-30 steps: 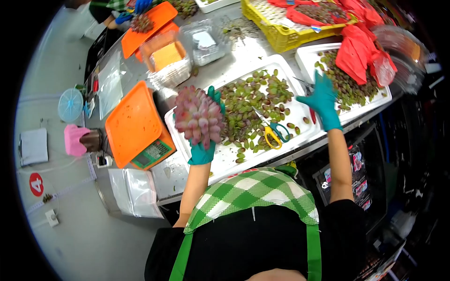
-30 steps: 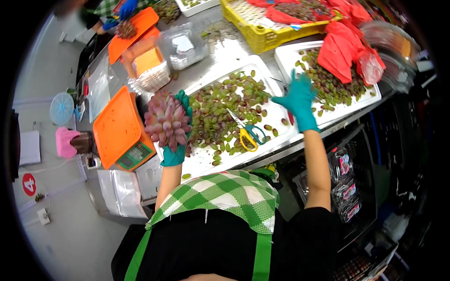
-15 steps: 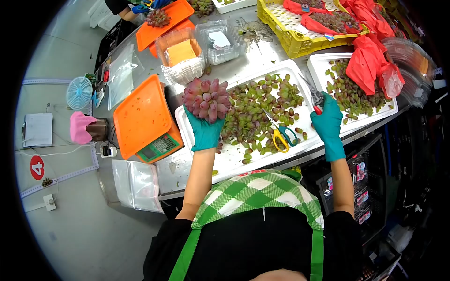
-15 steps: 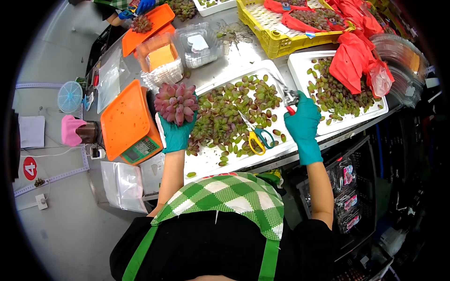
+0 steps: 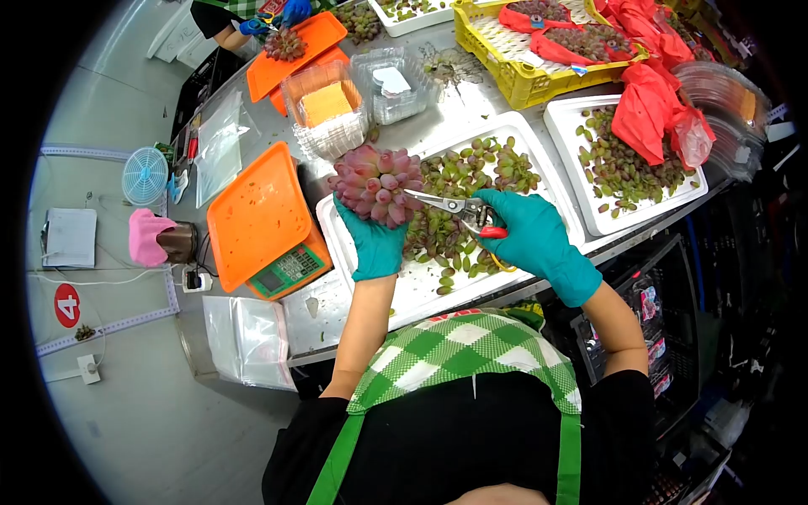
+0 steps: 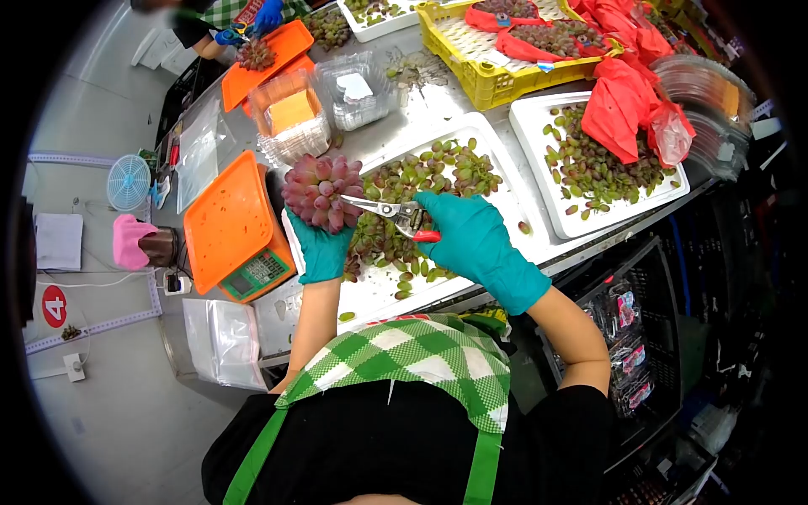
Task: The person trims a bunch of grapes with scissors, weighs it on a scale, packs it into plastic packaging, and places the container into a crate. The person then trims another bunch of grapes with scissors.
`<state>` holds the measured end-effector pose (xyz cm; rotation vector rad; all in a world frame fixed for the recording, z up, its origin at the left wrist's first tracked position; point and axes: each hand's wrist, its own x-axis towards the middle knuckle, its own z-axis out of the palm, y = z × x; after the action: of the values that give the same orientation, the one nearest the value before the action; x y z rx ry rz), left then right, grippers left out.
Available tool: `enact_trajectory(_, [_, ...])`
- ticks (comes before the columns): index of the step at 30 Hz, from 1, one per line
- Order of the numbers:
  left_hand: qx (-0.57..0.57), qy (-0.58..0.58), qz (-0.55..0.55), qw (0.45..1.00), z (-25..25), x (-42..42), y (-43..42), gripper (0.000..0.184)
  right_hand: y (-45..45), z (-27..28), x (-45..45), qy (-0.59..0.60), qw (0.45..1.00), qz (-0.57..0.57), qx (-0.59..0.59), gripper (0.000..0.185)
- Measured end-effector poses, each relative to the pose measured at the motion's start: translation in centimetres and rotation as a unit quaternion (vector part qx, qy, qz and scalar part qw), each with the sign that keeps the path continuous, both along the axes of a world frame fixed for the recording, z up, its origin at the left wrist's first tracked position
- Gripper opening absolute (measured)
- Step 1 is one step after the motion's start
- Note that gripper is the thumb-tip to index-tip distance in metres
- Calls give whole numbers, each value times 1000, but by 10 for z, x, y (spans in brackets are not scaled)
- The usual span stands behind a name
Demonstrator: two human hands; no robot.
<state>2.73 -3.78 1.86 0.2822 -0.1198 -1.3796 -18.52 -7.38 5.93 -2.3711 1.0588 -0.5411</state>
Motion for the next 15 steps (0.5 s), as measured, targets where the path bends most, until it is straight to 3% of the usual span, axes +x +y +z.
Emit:
enact_trajectory(2, [56,-29,55,996,0,-4,3,28,1,0,0,3,1000,2,3,45])
enact_trajectory(5, [40,9,106,994,-49,10,0,29,3,3,-2,16,1000,0,-5,46])
enact_trajectory(8, [56,-118,97,987,-15,-8,7,28,5,6,-4,46,999,-1,-19,48])
enact_trajectory(11, [117,-130,158,972,-10,-16,7,27,6,8,-6,73,996,5,-40,51])
enact_trajectory(14, [121,-157,166,966,-7,-21,7,45,8,9,-5,106,992,10,-61,53])
enact_trajectory(15, [116,-133,166,970,-4,-23,8,38,8,7,-5,108,992,10,-66,54])
